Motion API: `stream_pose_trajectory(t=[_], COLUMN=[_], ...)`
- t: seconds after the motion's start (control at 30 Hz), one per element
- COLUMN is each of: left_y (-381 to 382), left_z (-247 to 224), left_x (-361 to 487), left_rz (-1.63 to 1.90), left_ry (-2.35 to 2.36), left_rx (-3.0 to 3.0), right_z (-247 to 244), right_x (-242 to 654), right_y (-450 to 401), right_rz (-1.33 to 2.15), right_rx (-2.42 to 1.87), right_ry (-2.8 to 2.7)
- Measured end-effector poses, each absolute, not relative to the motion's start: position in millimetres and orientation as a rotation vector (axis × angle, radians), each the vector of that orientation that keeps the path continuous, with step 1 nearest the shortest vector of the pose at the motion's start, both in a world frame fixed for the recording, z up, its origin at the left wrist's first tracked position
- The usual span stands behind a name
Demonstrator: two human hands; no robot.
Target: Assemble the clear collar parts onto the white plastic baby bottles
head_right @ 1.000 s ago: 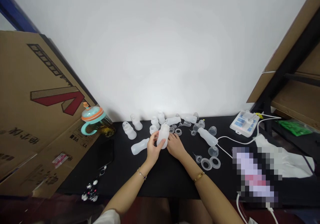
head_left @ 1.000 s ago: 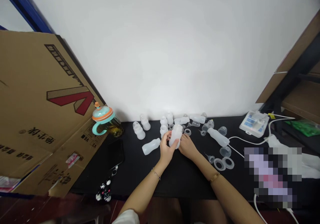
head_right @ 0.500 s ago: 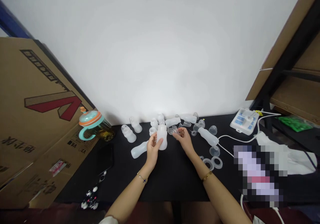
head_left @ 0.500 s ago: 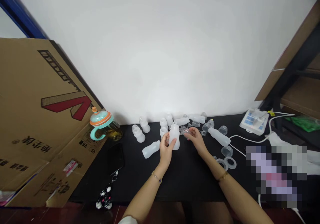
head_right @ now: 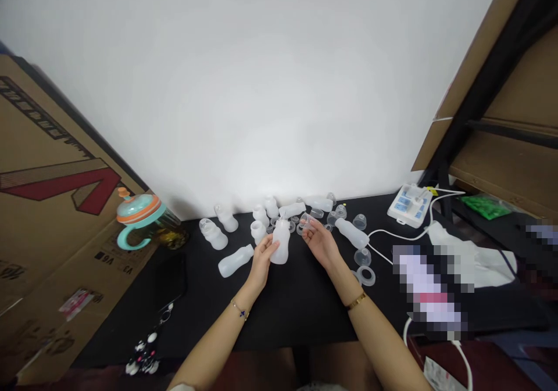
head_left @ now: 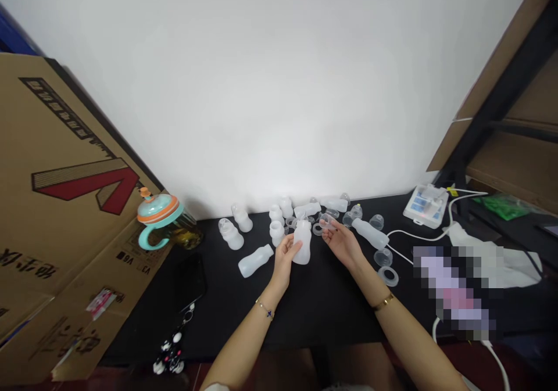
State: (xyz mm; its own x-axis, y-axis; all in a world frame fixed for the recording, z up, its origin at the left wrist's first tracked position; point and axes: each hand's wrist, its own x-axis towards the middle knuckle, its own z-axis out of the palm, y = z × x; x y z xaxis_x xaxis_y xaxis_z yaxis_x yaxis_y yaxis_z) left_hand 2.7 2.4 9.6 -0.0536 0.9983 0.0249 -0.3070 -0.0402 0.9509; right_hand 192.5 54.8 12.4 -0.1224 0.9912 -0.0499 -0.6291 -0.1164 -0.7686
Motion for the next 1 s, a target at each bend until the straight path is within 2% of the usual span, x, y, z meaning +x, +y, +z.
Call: stream_pose_trajectory(t=[0.6, 1.0], left_y=[-4.2, -5.4], left_z=[13.6, 16.9], left_x=[8.0, 6.7], left_rz=[1.303, 1.323], left_ry=[0.955, 0.947], left_rx=[1.012, 1.022], right_z=[10.9, 39.3], right_x=[189.7, 196.7], right_y=[52.7, 77.3], right_rz=[1.543, 1.041], right_rx=[-0.700, -0.950], right_ry=[-0.620, -0.937])
